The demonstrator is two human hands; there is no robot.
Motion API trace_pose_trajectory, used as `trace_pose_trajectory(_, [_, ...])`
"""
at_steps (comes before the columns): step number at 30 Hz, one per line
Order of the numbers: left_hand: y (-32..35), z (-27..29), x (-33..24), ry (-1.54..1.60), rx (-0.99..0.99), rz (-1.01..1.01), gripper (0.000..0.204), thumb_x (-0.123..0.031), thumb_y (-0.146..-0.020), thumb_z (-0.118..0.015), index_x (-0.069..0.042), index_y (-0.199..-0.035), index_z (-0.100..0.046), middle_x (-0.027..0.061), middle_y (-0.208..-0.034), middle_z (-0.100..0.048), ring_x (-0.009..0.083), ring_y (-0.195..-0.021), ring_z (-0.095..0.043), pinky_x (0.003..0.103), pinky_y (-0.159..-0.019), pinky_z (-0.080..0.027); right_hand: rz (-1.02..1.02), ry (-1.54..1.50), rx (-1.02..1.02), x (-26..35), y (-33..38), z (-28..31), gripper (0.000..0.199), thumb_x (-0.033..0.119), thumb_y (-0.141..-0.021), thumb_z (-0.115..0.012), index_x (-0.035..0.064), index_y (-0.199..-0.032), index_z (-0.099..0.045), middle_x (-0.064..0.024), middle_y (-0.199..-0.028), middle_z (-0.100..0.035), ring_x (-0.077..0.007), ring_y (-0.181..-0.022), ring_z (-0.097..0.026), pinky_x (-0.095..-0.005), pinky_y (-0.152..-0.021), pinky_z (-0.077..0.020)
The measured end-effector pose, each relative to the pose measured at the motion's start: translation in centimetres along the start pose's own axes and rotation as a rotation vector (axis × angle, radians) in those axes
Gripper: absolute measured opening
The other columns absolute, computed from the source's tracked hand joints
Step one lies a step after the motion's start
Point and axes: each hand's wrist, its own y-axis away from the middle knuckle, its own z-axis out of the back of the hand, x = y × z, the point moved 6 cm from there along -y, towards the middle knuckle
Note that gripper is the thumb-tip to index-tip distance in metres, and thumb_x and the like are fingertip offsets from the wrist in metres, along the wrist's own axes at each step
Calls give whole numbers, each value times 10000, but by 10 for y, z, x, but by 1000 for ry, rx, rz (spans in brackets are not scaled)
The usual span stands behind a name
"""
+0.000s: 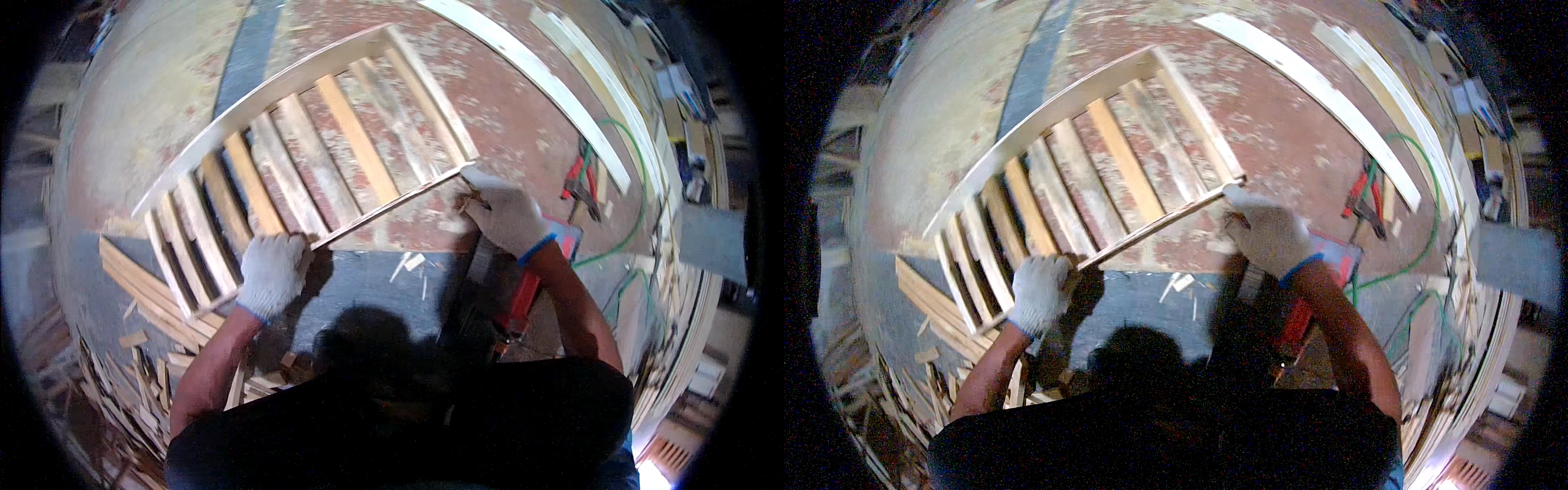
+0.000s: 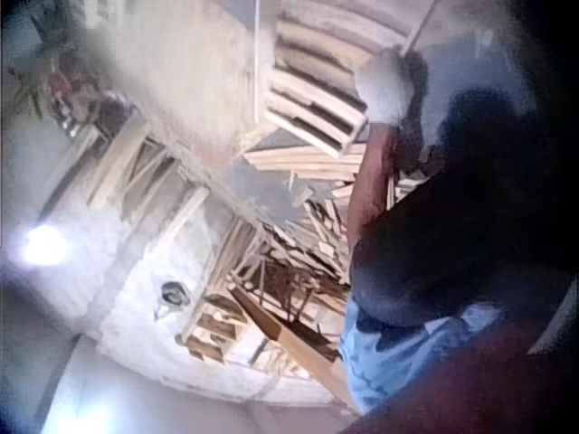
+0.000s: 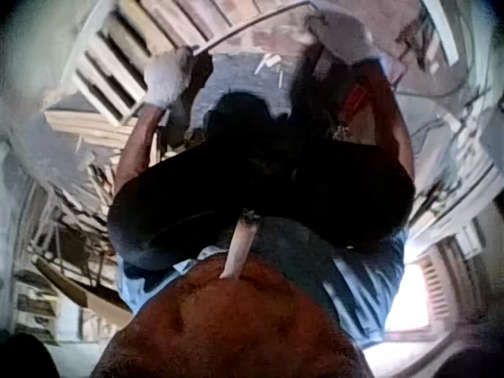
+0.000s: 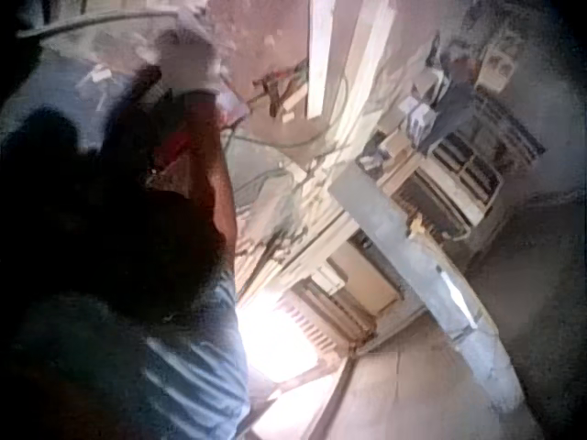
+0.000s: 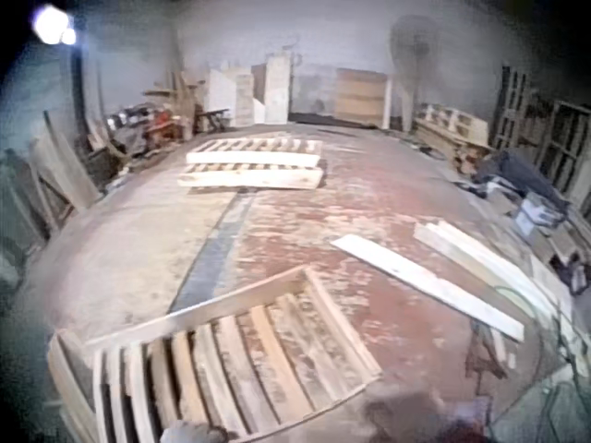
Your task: The person assembles a wooden frame by nailing thin wooden slats to a rectangular frame using a pneumatic nail gun. They repeatedly pick up slats from a pile on the floor, position them between the frame rails, and secure them with the nail gun.
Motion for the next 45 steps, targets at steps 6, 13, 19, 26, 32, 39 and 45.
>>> trace_pose_trajectory(6, [-12,13,-26,90,237,-95,237,-334,-899,-671,-102,-929,-713,139,-833,-674,407,-789,-654,507,-771,-507,-472,-102,-363,-53,132,38,419,157,-913,-651,61,-1318,-601,-194,-1138,-680,-355,-1070,-663,-408,-946,-523])
trace_pose_trajectory(13, [-122,128,-110,-141,-64,-505,674,-185,-864,-753,-65,-1464,-472,170,-1375,-552,359,-1267,-528,467,-1076,-428,-890,-502,-524,-96,221,-30,401,202,-921,-697,7,-1261,-613,-132,-1163,-687,-284,-1095,-652,-374,-985,-494])
trace_pose_trajectory(19, [-230,113,-170,-381,-101,-767,640,-209,-900,-705,-135,-1494,-479,138,-1479,-518,337,-1387,-465,461,-1166,-358,-1029,-1219,-322,-114,210,-55,332,258,-895,-729,20,-1107,-638,-55,-968,-675,-168,-854,-638,-319,-741,-515])
trace_pose_trajectory(26, [-282,59,-179,-370,67,-747,458,-137,-843,-612,-152,-1296,-674,67,-1283,-679,289,-1218,-610,441,-1074,-429,-928,-1722,-166,-122,192,-73,162,192,-900,-685,63,-958,-606,-43,-733,-610,-194,-577,-602,-366,-572,-523])
trace_pose_trajectory(32, [-278,60,-190,-414,-26,-679,443,-132,-861,-613,-159,-1299,-671,85,-1218,-687,298,-1139,-628,443,-1038,-453,-884,-2116,-114,-103,191,-77,157,165,-891,-676,76,-958,-564,-27,-706,-567,-190,-580,-578,-362,-548,-493])
trace_pose_trajectory(39, [-280,59,-193,-449,33,-693,424,-134,-873,-592,-167,-1287,-677,93,-1225,-669,319,-1139,-621,456,-1009,-467,-883,-2085,-190,-85,174,-64,216,188,-854,-700,78,-977,-560,-26,-708,-559,-180,-590,-563,-346,-558,-472])
trace_pose_trajectory(45, [-290,46,-194,-470,6,-797,421,-139,-869,-586,-196,-1273,-690,77,-1236,-662,310,-1155,-613,457,-976,-494,-935,-1999,-197,-83,161,-67,119,165,-877,-626,87,-905,-540,-20,-670,-511,-172,-574,-522,-357,-552,-442])
